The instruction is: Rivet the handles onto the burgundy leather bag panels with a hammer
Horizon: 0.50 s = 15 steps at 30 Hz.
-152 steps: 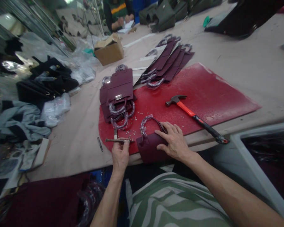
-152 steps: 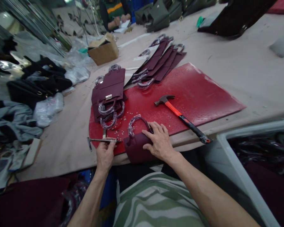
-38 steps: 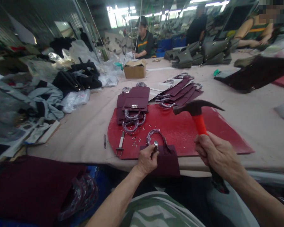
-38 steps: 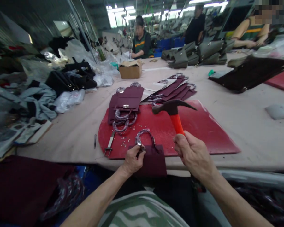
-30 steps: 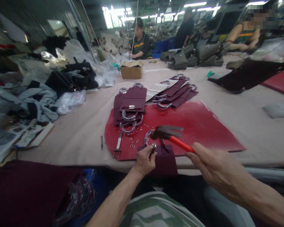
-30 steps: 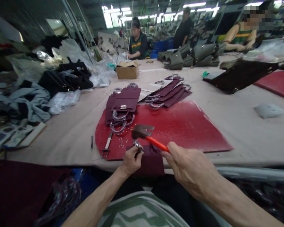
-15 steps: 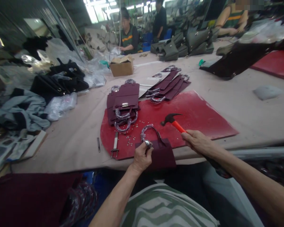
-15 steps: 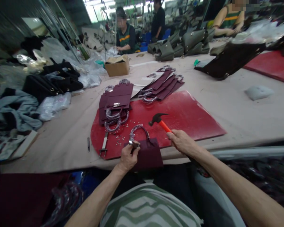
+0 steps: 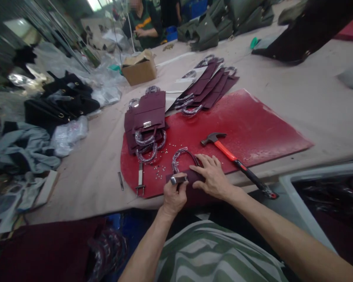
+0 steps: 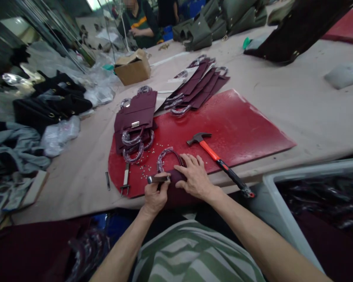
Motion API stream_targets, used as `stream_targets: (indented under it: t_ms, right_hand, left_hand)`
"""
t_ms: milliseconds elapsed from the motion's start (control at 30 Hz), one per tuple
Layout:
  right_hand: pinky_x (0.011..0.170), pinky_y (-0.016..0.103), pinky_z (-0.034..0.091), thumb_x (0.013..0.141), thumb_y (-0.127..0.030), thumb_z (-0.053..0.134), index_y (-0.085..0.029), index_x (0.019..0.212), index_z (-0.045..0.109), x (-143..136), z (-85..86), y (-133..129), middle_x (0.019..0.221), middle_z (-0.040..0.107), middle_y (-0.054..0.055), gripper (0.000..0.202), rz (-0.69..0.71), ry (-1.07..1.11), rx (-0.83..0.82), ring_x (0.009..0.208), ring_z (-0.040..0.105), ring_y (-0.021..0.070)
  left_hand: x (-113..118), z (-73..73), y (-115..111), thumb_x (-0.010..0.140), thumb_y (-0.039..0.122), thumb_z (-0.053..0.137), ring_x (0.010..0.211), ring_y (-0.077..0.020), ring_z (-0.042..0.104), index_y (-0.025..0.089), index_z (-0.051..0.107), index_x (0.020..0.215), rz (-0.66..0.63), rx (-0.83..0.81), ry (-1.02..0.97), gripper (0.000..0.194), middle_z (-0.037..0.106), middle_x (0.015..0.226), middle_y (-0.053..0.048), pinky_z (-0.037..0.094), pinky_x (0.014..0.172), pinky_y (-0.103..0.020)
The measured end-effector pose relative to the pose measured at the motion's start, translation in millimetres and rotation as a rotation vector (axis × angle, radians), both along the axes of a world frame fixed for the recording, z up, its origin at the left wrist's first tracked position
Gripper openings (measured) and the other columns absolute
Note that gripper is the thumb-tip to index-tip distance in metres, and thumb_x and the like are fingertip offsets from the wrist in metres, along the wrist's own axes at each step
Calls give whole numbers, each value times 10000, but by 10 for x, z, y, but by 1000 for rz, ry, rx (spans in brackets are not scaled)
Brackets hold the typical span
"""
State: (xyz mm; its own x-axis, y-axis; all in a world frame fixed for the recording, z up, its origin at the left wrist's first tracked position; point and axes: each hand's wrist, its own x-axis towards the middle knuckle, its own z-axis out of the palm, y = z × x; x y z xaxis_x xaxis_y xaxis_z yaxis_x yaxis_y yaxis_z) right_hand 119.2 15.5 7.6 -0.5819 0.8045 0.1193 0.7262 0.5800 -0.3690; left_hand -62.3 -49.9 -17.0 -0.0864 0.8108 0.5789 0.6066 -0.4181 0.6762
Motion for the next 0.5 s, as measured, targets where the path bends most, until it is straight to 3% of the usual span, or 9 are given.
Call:
stream_targets:
  t_ms: [100,233,500]
  right_hand:
    - [1156,600,206,756,-392,843,-290,1321,640,0,-68,-21,1559,348,158,609,-12,29,8,1429,294,360]
    - [1155,602,211,760,-358,840,-292,1294,662,1,-38,-49,1562,357,146,566,-32,58,-7,1426,304,358]
    - [1154,612,213,767,-342,828,-303,1290,661,-14,-12,-42,1563,356,129,551,-37,67,-45,1430,300,358]
  left_hand:
    - [19,68,-14,909,169,592,894,-182,729,171,698,1008,37,-88,-103,145,754,942,-66,597,854,-298]
    - [40,101,-8,916,199,603,883,-187,735,170,701,1004,34,-180,-204,135,757,959,-70,605,837,-296]
    - [39,40,9,913,187,594,943,-202,731,176,697,1040,-11,-172,-108,163,760,991,-73,602,899,-339]
